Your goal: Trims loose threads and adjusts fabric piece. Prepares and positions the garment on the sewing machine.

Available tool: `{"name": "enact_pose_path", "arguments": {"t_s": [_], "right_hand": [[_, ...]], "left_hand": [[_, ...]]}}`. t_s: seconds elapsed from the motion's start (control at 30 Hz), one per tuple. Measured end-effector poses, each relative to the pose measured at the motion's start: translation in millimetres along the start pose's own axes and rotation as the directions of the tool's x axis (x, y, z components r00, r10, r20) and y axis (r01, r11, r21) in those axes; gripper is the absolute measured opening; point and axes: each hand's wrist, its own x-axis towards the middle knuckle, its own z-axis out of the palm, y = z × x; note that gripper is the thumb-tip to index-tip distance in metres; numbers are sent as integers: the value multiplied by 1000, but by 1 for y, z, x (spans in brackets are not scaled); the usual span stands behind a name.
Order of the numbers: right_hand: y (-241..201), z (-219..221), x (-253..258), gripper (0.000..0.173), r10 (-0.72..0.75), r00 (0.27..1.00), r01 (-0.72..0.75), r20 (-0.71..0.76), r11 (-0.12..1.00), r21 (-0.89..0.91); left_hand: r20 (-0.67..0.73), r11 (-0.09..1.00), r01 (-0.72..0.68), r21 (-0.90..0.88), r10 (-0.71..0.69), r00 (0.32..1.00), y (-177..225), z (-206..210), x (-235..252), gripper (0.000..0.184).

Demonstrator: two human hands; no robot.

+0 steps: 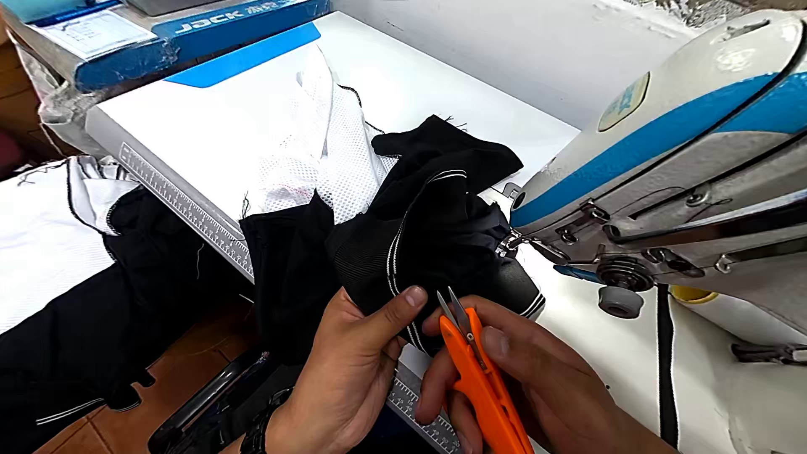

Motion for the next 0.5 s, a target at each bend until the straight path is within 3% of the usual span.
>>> {"name": "enact_pose_path", "arguments": {"t_s": [0.23,0.5], "right_hand": [[8,-2,4,32,-90,995,92,43,994,-61],[2,-3,2,38,-28,999,30,41,998,-57]], "left_hand": [[13,999,39,-11,-39,999,1,-2,-1,28],[27,1000,-1,-14,2,1000,-1,-3,0,29]]}}
